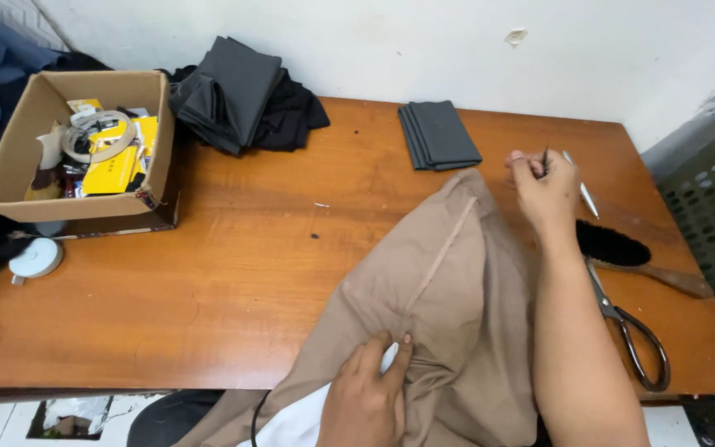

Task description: A person is performing finishing work on a pair of tan trousers, marking specific areas with chalk and trimming loose threads using small snips.

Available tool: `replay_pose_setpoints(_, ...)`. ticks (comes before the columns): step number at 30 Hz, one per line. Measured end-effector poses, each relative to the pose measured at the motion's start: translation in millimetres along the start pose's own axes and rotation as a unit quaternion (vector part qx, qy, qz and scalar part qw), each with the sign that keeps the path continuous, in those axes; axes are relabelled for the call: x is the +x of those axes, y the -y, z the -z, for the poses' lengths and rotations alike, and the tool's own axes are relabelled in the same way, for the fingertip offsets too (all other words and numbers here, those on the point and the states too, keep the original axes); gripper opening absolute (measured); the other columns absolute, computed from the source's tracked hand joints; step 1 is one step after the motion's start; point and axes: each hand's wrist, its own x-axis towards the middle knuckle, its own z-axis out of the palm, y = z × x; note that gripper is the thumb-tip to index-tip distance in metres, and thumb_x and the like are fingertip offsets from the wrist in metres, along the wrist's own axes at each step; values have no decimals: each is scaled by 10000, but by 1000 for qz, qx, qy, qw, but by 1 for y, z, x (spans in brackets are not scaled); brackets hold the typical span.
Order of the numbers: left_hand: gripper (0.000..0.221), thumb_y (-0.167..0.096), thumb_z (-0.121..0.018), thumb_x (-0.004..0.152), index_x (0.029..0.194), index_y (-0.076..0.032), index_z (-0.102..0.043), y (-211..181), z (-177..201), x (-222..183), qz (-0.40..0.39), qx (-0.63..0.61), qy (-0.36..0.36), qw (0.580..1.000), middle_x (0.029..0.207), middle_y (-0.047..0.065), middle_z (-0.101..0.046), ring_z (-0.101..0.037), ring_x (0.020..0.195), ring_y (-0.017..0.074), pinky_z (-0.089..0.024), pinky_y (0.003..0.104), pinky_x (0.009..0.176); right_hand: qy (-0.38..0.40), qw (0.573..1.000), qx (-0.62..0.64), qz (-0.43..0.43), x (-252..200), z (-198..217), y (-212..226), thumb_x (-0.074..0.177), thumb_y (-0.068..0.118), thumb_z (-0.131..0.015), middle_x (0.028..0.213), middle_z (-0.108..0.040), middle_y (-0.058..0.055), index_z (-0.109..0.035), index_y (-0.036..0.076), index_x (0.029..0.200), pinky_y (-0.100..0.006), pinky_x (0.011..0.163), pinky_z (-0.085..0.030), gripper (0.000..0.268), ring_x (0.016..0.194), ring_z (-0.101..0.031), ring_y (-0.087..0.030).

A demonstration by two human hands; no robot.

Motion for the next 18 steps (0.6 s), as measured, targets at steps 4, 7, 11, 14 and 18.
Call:
replay_pose_setpoints(4,483,4,-457,655,1133,-22,-515,3,-3,-2,-7,9,3,1000,1042,200,-475,-510,800,335,-443,385,663,59,988,-54,-134,-9,-1,17,833,243,-614,606,-400,58,-203,183,598,-187,535,-280,478,895,-613,-39)
replay_pose_setpoints(7,495,14,-449,648,1138,-29,-509,3,-2,-3,-5,7,11,1000,1037,186,-463,-504,794,318,-443,371,652,142,964,-154,-162,-11,-9,20,761,423,-629,608,-310,38,-252,163,621,-242,538,-273,480,560,-313,-104)
replay_pose_setpoints(11,453,19,-438,698,1146,-15,-499,6,6,-3,11,-52,16,998,1015,151,-476,-540,809,286,-464,331,688,161,959,-160,-172,-11,-14,12,699,387,-666,669,-374,36,-285,146,664,-240,587,-285,452,628,-353,-110)
replay_pose_setpoints(14,264,-18,-470,790,1043,7,-542,9,22,5,20,-109,-29,993,962,114,-508,-581,796,218,-466,269,739,138,975,-85,-152,-6,-10,-1,779,258,-606,651,-342,48,-262,170,650,-218,627,-275,378,630,-330,-103)
replay_pose_setpoints(18,152,22,-490,793,882,-20,-606,22,53,14,28,-46,-168,984,882,96,-577,-590,814,207,-462,262,778,69,990,121,-28,5,-10,-24,811,44,-567,735,-428,33,-259,178,644,-178,737,-372,375,716,-419,-60)
